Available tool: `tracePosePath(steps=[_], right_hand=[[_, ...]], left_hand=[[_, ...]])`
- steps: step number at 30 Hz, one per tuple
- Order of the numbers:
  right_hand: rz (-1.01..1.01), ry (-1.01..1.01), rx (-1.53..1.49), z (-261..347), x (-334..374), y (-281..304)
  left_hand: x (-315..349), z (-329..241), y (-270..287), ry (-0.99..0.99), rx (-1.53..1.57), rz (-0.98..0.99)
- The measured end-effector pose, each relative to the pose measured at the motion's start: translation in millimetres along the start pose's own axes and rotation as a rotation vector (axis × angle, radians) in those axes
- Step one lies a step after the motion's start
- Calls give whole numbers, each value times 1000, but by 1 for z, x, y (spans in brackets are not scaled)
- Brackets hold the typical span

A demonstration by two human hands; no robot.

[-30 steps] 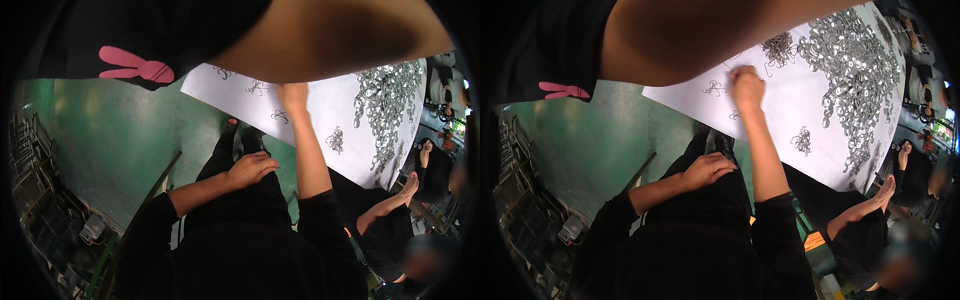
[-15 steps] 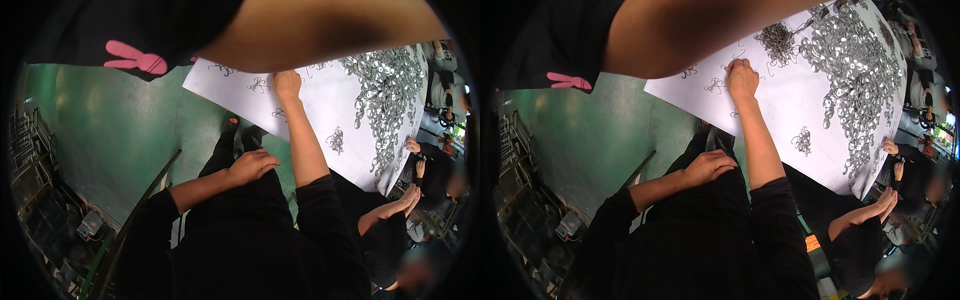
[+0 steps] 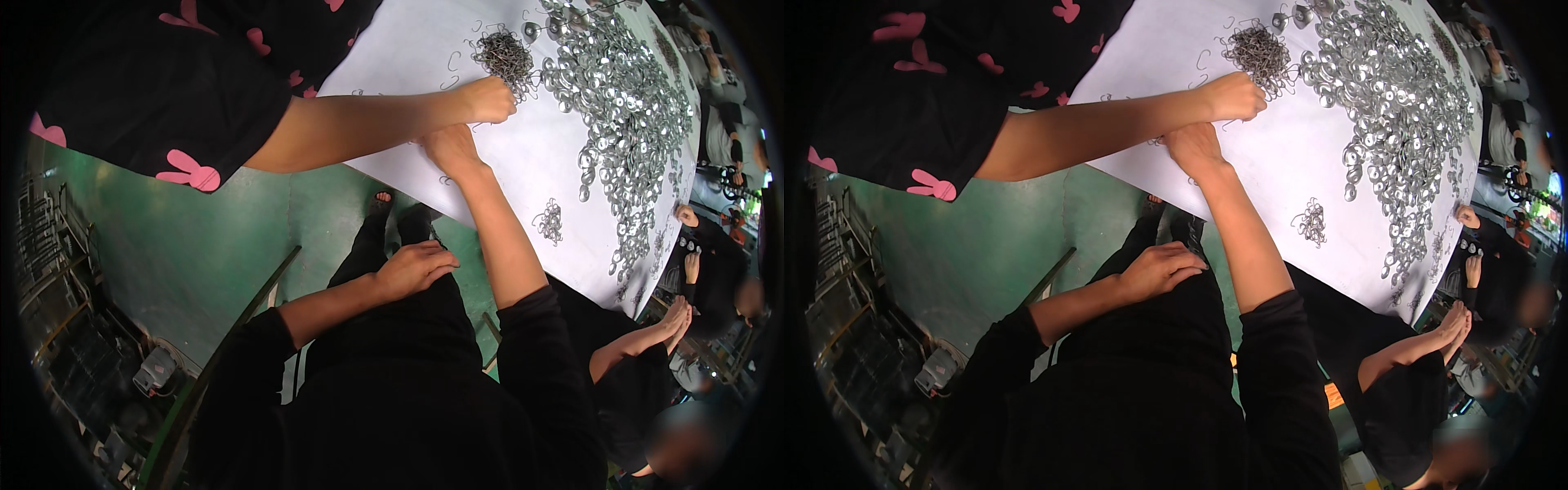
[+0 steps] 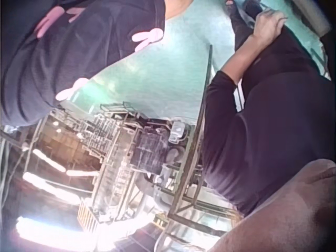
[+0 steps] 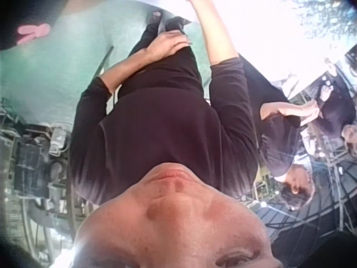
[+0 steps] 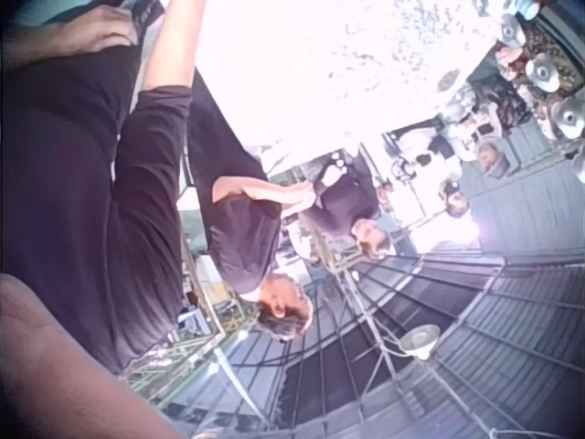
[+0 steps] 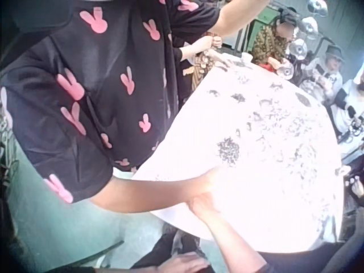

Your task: The person assembles small silver decorative items by hand on a large white sheet, picking up pieces and attaching them to a growing pattern. Other people work alongside on the same sheet.

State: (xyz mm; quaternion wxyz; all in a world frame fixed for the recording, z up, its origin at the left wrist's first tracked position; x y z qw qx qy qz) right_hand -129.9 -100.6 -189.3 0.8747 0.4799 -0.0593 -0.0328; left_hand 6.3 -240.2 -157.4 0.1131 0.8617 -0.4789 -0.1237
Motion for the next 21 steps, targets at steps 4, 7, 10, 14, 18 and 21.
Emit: tracePosePath(steps=[4, 7, 10, 14, 18, 21], right_hand=[[-35, 24, 3, 7, 11, 10], [-116, 26, -103, 6, 20, 14], [-154, -34, -216, 5, 18, 17], [-151, -51, -302, 24, -2, 13], [-144, -24, -329, 39, -25, 0], [-232, 7, -260, 10, -27, 9]], left_hand=[[3, -2, -4, -2, 5, -20], [7, -6, -6, 5, 17, -29], [9, -5, -7, 7, 27, -45], [6, -5, -4, -12, 10, -50], [2, -5, -2, 10, -5, -21], [2, -5, 0, -7, -17, -51]])
Point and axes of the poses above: each hand's wrist, its own x-axis away from the middle knuckle, its own y-axis out of the back of the hand, z = x × y, the point moved 5 cm from there along -x, towards the middle knuckle, and after that the axes turned 3 degrees about -z, right-handed, at the moved point
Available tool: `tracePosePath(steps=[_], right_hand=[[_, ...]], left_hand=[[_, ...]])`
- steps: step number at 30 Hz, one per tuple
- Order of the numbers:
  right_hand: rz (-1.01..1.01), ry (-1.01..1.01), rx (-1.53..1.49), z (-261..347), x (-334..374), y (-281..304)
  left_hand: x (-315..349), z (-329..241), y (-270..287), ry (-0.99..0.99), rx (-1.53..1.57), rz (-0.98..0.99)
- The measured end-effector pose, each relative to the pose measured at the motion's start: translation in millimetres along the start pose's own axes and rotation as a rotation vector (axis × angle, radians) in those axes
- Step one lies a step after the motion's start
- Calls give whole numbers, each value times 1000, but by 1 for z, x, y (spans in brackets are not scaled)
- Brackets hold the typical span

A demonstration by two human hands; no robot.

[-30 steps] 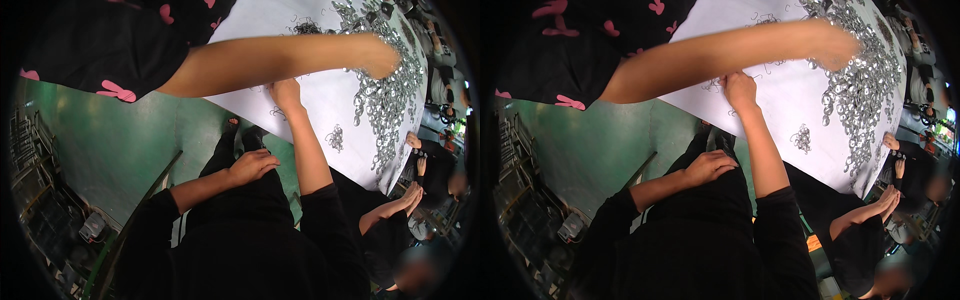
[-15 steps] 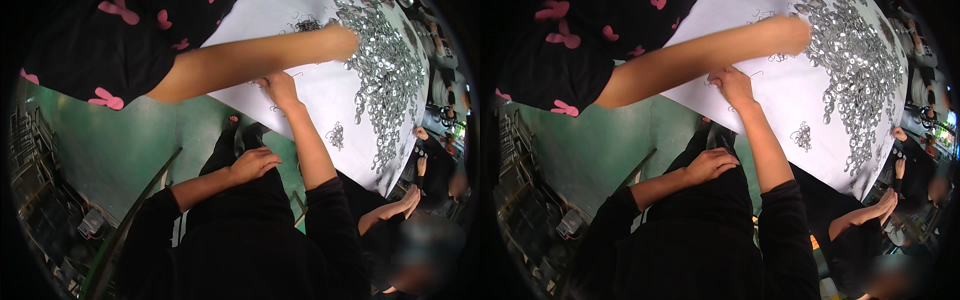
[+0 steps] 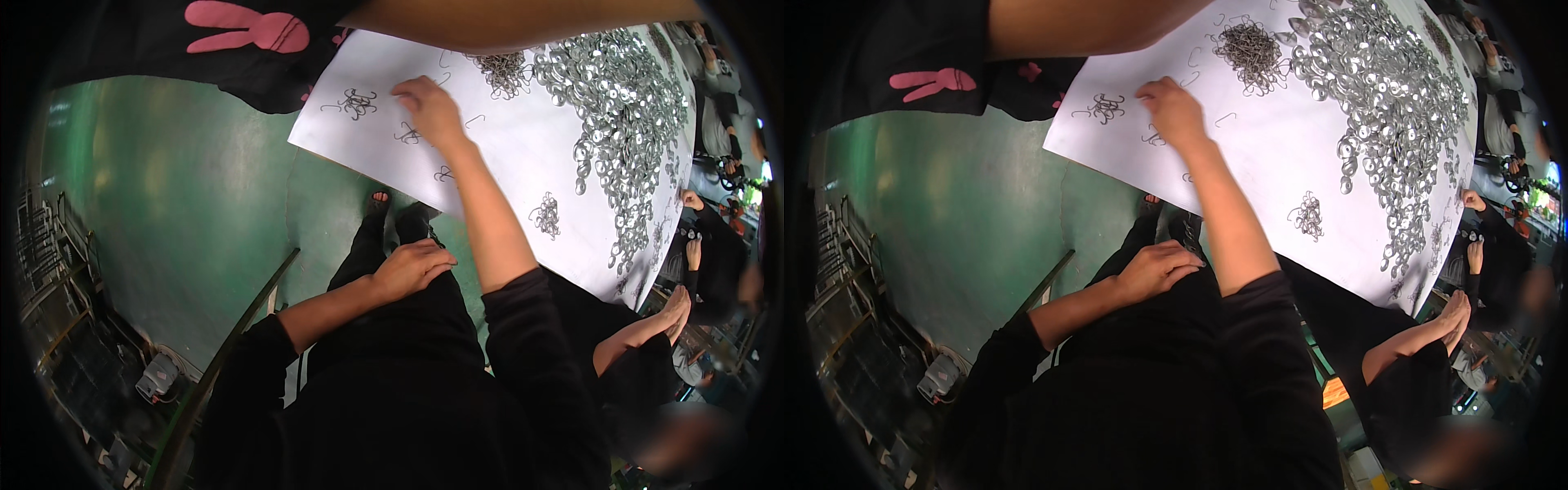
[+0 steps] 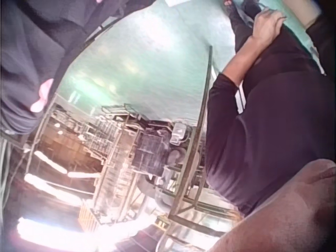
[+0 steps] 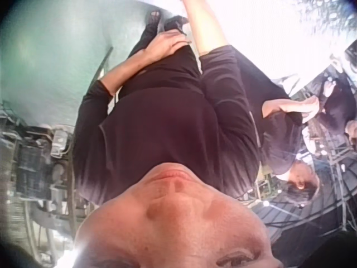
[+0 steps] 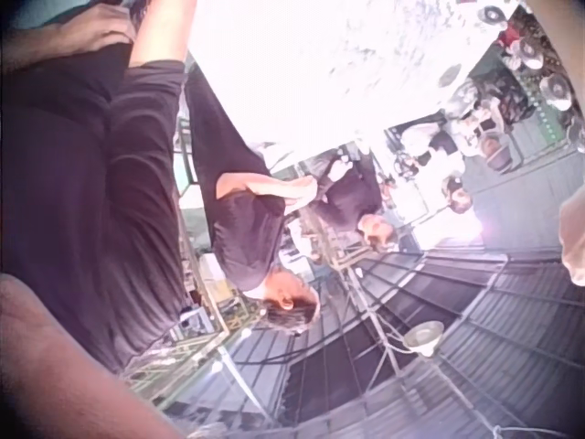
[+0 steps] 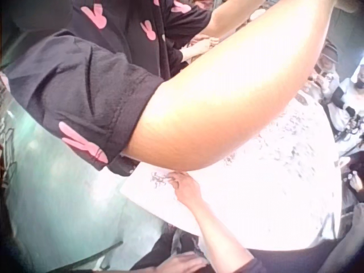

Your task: The person assembles small silver decorative items by hand on a large white sheet, picking up pieces and attaching them to a growing pattern. Other people work alongside on the same sheet.

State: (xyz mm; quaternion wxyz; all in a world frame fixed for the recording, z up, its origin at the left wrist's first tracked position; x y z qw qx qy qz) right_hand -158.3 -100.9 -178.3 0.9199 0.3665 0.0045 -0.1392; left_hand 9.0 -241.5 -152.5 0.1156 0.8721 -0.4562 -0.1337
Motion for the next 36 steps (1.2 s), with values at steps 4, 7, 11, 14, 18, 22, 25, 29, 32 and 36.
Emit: tracePosePath(steps=[4, 7, 11, 14, 18, 22, 25, 29, 32, 36], right_hand=[[67, -21, 215, -71, 7, 64], [156, -117, 227, -80, 12, 85], [201, -27, 528, -72, 21, 81], [203, -32, 530, -72, 33, 72], [159, -85, 232, -43, 38, 54], [-40, 37, 384, -34, -1, 42], [-101, 69, 473, -32, -28, 33], [22, 121, 556, -50, -18, 27], [27, 135, 527, -64, 35, 51], [-189, -49, 347, -77, 103, 107]], left_hand=[[-2, 4, -2, 18, -12, 42], [-6, 3, -3, -7, -4, 49], [-9, 2, -5, -23, 6, 80], [-11, 0, -3, -29, 5, 90], [-10, 1, -1, -8, 9, 96], [-7, 4, -3, 9, 22, 90], [-8, 2, -6, 20, 16, 130], [-13, -1, -7, -9, 10, 150], [-14, 1, -10, -33, 27, 148], [-17, 1, -12, -24, 29, 188]])
Point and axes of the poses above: each hand's wrist, its own x-axis away from the middle knuckle, its own y-axis out of the back of the hand, z = x × y, the point moved 5 cm from there along -x, towards the middle knuckle, and after that the axes turned 3 degrees about -z, right-handed, at the moved point
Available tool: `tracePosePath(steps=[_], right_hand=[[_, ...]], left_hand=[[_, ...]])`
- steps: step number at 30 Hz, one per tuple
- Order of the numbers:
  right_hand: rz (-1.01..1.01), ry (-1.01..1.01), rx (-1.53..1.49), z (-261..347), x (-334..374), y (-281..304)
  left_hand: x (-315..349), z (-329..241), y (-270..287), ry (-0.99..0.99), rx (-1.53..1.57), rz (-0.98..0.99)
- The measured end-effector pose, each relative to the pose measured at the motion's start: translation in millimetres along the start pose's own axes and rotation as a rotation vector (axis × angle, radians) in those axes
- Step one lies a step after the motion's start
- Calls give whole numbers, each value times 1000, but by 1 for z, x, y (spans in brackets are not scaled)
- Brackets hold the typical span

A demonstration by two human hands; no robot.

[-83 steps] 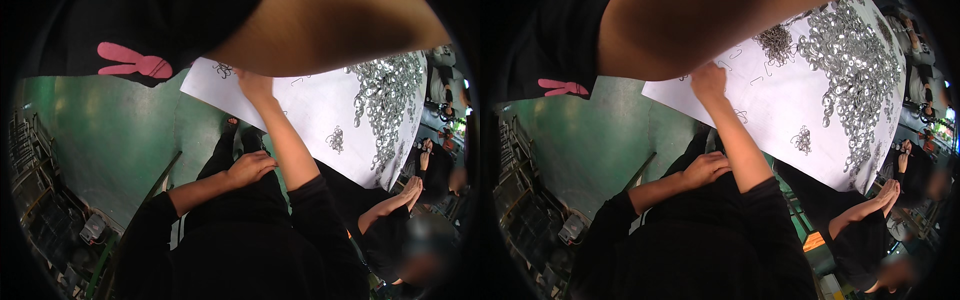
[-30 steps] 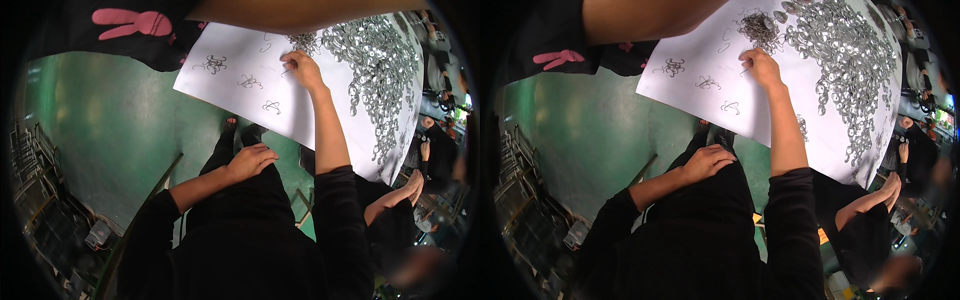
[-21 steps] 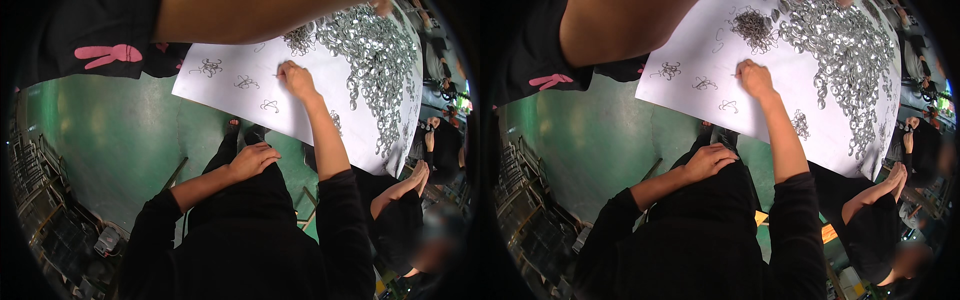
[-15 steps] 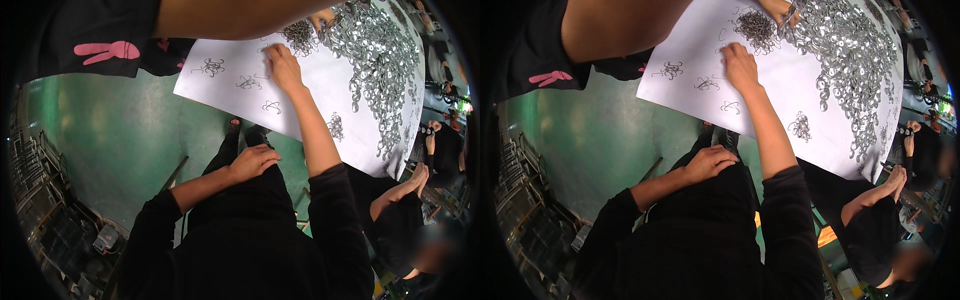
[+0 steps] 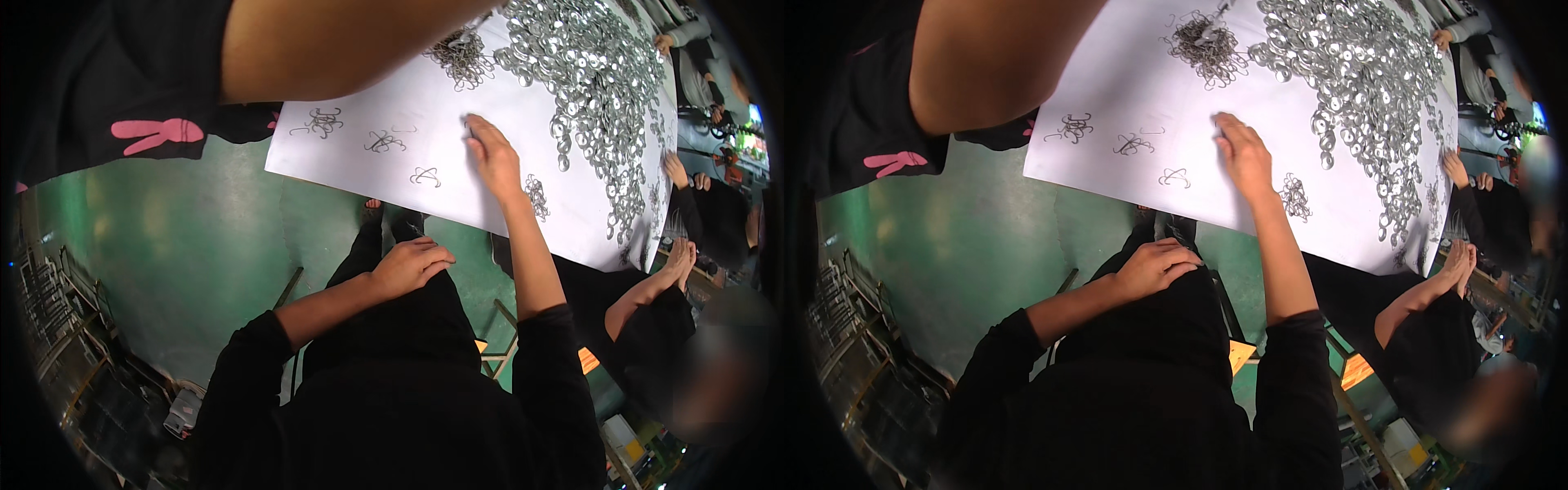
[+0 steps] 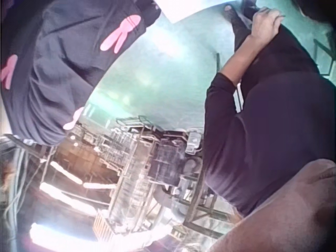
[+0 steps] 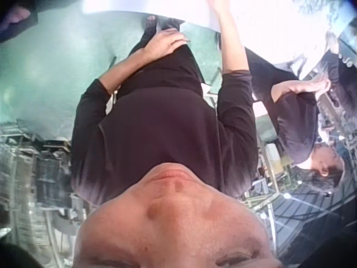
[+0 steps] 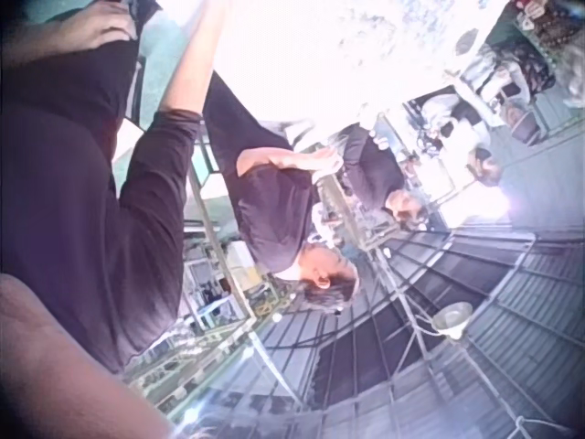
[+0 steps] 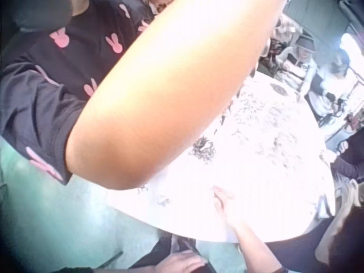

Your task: The person assembles small silver decorative items by hand on a large white sheet, picking up pieces and attaching them to a growing pattern. Other people work alongside on the same sheet.

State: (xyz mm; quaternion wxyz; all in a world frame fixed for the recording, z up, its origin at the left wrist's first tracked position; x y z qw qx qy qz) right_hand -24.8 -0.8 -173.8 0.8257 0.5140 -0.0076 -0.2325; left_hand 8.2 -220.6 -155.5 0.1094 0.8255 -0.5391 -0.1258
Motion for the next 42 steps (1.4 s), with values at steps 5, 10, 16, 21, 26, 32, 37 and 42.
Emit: tracePosePath(steps=[5, 10, 16, 21, 26, 32, 37, 42], right_hand=[[-38, -436, -86, -50, 16, 21], [45, -643, 26, -58, 6, 25], [144, -450, 125, -56, 34, 26], [110, -396, 239, -29, 61, 18], [-52, -546, 47, -24, 75, 25], [-107, -648, 7, -22, 21, -3], [-9, -522, 76, -21, 15, -12], [-224, -671, -510, -39, 96, 46]], left_hand=[[-8, 0, 3, 30, 65, 32], [-13, -8, 3, -17, 71, 17], [-20, -16, 3, 30, 55, 40], [-26, -20, 1, 130, 80, 45], [-29, -16, -2, 159, 110, 49], [-32, -17, -5, 109, 133, 64], [-33, -18, -3, 97, 88, 47], [-38, -23, -4, 130, 144, 57]])
Point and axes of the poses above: each hand's wrist, its own x-axis away from the middle knuckle, its own y-axis out of the back of the hand, z = x × y, the point moved 5 cm from there along -x, towards the middle knuckle, and after that the axes turned 3 degrees about -z, right-handed, at the moved point
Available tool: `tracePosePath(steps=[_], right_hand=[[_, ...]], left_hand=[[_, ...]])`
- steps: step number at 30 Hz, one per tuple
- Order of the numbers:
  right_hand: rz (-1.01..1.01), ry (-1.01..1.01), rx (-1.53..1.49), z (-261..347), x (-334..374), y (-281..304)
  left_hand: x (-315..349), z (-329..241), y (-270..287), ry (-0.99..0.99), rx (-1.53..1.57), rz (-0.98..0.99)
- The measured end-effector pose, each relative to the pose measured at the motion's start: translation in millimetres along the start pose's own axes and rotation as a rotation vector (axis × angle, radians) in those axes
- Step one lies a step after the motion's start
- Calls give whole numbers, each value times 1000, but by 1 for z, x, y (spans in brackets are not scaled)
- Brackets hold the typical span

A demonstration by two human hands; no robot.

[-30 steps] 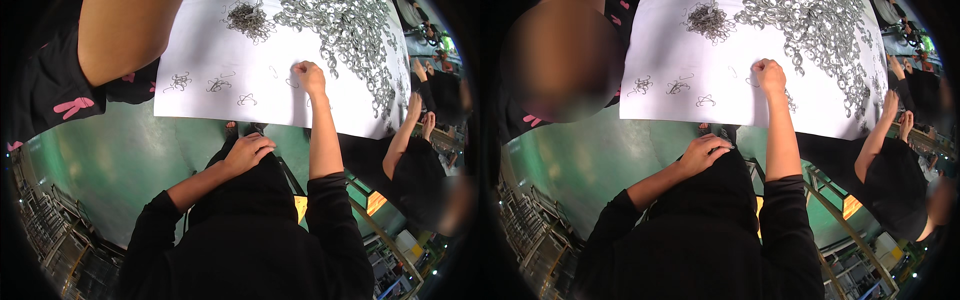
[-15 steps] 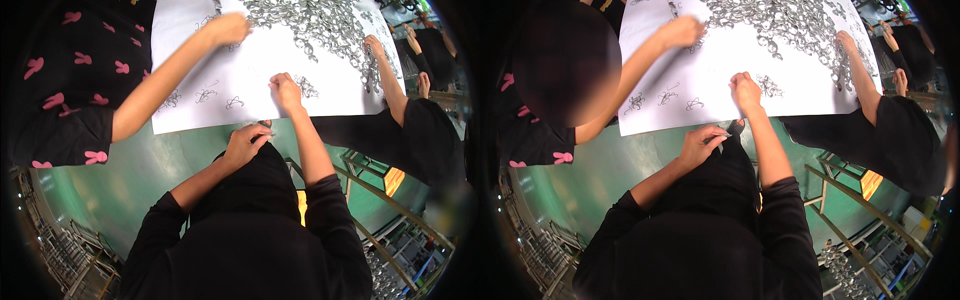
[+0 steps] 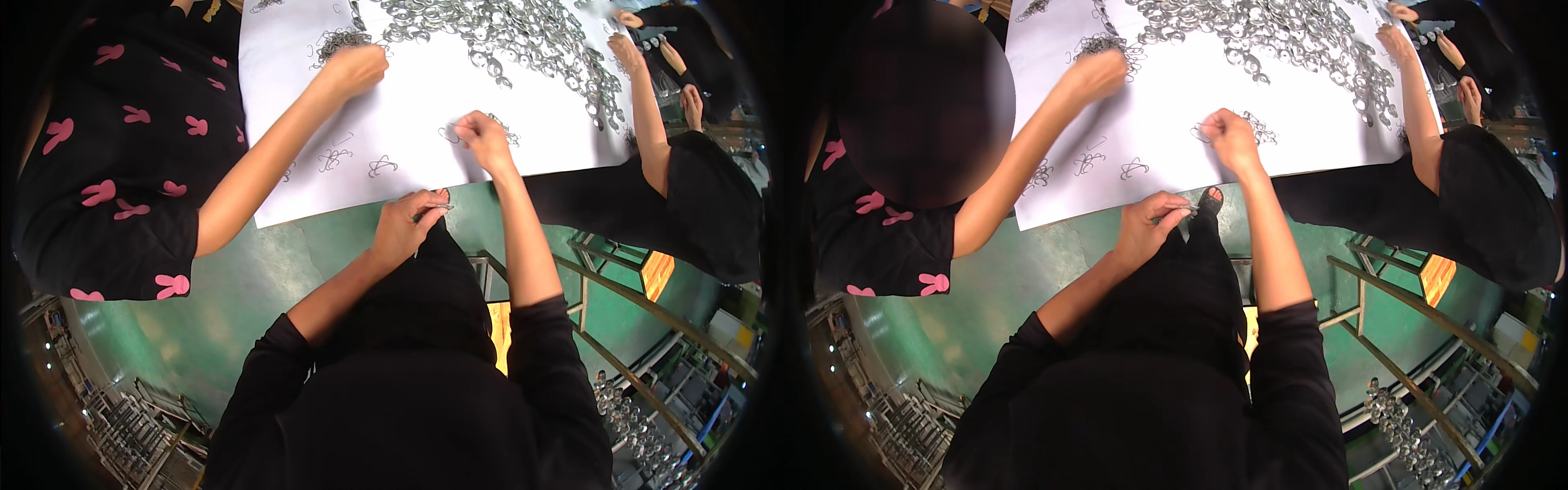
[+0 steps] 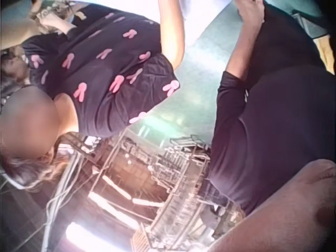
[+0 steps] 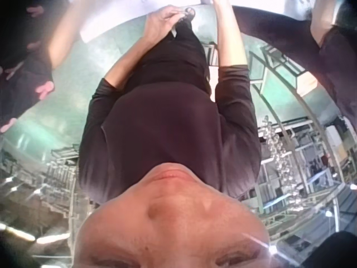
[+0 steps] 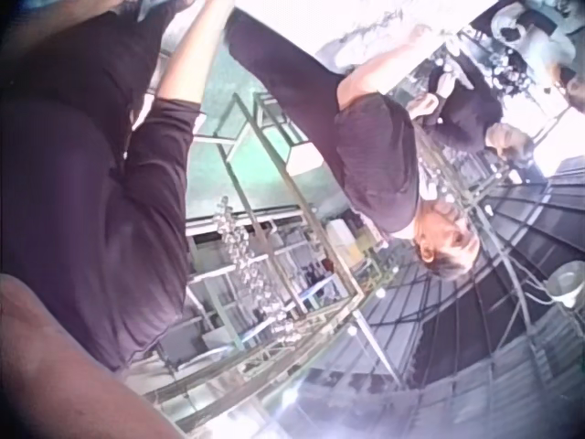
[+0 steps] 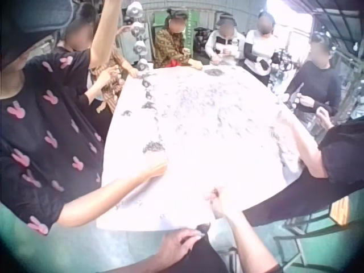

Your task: The person assembles small silver decorative items by hand on a large white sheet, picking up pieces and attaching them to a growing pattern. Other people work alongside on the same sheet.

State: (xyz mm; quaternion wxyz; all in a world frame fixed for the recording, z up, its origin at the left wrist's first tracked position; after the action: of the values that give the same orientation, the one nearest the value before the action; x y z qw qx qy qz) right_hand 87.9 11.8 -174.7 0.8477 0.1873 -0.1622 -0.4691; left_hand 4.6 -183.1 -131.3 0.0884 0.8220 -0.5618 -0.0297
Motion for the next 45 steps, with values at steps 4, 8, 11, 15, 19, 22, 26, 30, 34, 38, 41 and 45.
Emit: tracePosePath(steps=[4, 8, 11, 15, 19, 22, 26, 30, 34, 38, 41, 45], right_hand=[[-19, -224, -317, 27, 68, 34], [-79, -306, -551, 54, 119, 36], [-113, -363, -698, 52, 141, 25], [-172, -438, -849, 48, 157, 9], [-256, -462, -900, 44, 161, 1], [-319, -423, -887, 44, 163, 5], [-405, -374, -826, 43, 166, 14], [-585, -279, -652, 36, 171, 22], [-620, -304, -723, 27, 169, 27], [-626, -321, -839, 18, 165, 37], [-663, -316, -786, 22, 164, 50], [-699, -353, -807, 12, 163, 65]], left_hand=[[0, -1, -1, -18, 55, 12], [0, -18, 4, -12, 21, 27], [-2, -21, 5, -23, 76, 38], [-6, -27, 5, -8, 16, 42], [-7, -33, -1, -7, 75, 32], [-7, -36, -7, -11, 83, 43], [-10, -34, -17, 17, 102, 57], [-13, -33, -32, 5, 101, 82], [-21, -33, -46, 5, 93, 105], [-31, -38, -59, -1, 60, 148], [-40, -42, -71, -178, 44, 146], [-44, -47, -88, -262, -3, 194]])
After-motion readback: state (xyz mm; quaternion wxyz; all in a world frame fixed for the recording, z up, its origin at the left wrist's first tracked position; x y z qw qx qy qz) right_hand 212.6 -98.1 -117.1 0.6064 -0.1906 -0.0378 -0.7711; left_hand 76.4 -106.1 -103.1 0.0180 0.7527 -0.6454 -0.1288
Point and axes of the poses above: each hand's wrist, its own x-axis away from the middle knuckle, its own y-axis out of the back of the hand, z = x × y, the point moved 5 cm from there along -x, towards the middle knuckle, and after that the axes turned 3 degrees about -z, right-handed, at the moved point
